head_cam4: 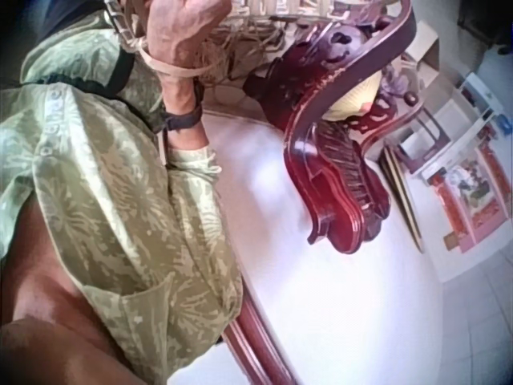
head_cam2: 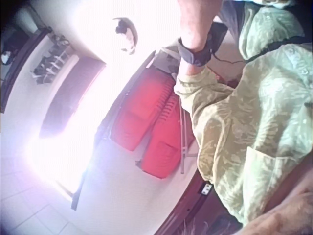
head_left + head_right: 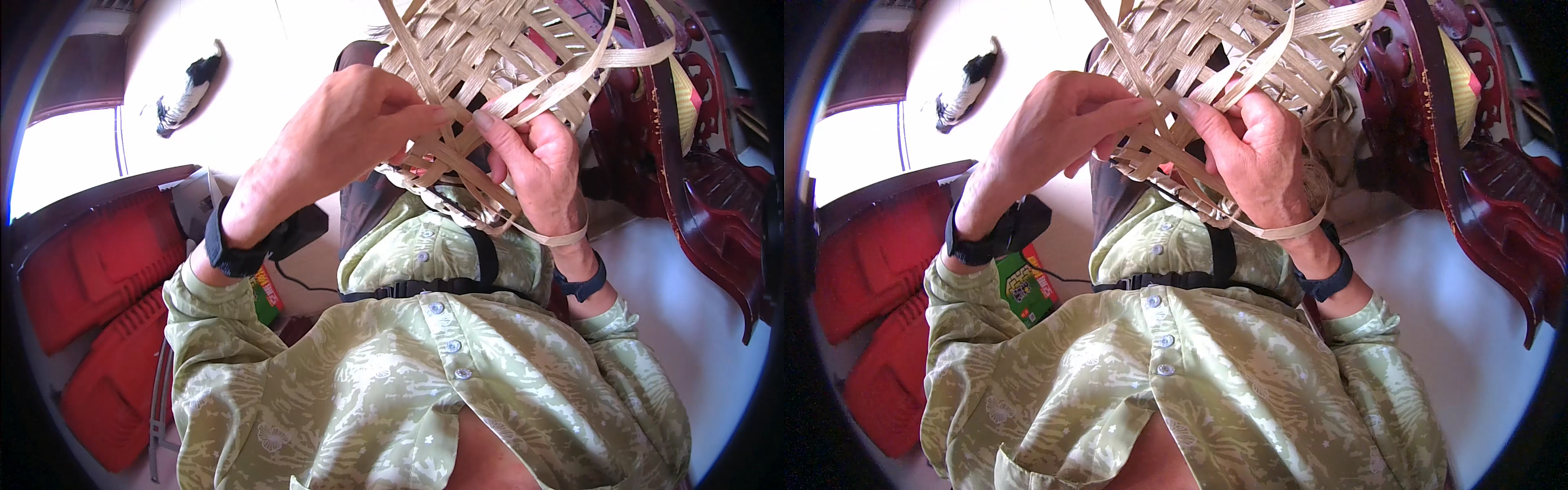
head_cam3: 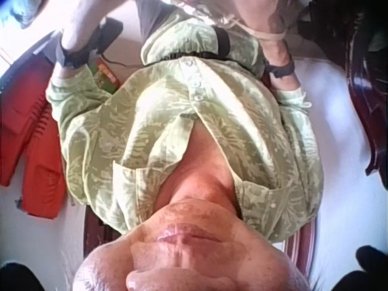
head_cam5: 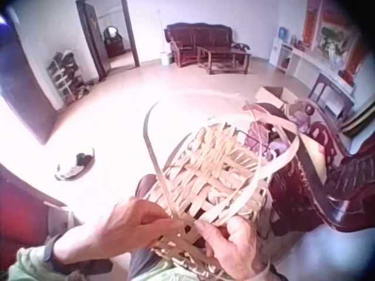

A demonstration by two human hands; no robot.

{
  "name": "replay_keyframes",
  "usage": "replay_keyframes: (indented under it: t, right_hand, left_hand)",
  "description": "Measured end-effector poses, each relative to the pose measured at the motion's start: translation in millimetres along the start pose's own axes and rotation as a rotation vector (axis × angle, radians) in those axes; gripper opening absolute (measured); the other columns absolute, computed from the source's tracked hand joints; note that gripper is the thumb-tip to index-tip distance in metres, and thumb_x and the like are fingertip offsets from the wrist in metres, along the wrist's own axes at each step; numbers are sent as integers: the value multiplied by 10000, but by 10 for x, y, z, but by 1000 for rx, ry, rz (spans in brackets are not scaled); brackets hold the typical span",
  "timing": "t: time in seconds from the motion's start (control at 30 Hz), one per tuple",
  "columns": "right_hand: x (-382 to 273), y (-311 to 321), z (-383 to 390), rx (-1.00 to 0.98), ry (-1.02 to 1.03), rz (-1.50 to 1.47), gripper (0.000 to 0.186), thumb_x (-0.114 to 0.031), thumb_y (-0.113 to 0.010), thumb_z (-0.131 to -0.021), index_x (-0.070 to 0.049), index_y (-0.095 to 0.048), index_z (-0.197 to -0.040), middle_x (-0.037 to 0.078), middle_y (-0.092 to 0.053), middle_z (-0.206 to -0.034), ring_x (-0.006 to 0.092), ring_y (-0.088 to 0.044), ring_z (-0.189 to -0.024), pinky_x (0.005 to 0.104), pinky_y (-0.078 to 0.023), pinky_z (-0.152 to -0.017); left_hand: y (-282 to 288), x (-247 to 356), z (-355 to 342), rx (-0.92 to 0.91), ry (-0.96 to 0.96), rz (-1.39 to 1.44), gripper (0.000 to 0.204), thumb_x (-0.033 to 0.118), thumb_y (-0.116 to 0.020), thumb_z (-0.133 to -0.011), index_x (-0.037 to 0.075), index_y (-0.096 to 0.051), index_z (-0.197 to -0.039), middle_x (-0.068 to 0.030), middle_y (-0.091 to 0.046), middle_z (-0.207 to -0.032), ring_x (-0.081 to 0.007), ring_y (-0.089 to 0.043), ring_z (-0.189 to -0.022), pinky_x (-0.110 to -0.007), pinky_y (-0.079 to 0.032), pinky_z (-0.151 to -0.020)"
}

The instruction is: The person weaves a basket by hand, threading strips of material through the frame and tucking the ends under existing weaves.

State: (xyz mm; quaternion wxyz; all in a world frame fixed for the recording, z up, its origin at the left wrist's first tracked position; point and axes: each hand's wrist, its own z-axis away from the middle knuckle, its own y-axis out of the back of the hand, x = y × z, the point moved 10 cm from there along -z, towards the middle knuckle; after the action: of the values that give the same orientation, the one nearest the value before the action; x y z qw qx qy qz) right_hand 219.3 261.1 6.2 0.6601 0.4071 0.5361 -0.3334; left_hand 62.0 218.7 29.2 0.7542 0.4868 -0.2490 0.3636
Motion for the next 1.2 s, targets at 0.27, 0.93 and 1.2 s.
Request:
replay_keyframes:
  t: [0.27, 0.93, 1.2]
  right_hand:
    - [-23, -20, 13, -10, 27, -38, 134, -138, -664, -921, -6, -681, -908, 3, -597, -599, 51, -515, -479, 236, -395, -442]
    - [41, -33, -21, -18, 30, -50, 143, -148, -667, -926, -13, -654, -882, -19, -551, -552, 49, -474, -451, 236, -363, -435]
    - [43, -82, -58, -33, 6, -69, 150, -148, -641, -947, -18, -639, -872, -27, -555, -607, 38, -467, -482, 227, -372, -449]
  left_hand:
    - [-121, -8, -203, 5, -74, 282, 220, 232, -640, -941, 39, -689, -849, 41, -548, -561, -19, -438, -397, -185, -312, -359]
    - [1129, 92, -108, 598, -420, 353, 463, 161, -631, -946, -53, -486, -1331, -145, -667, -1089, -199, -670, -908, -263, -519, -755]
    - [-89, -735, 732, 444, 24, 510, 234, 194, -632, -962, -26, -664, -1036, -58, -704, -864, -98, -625, -725, -241, -472, -656]
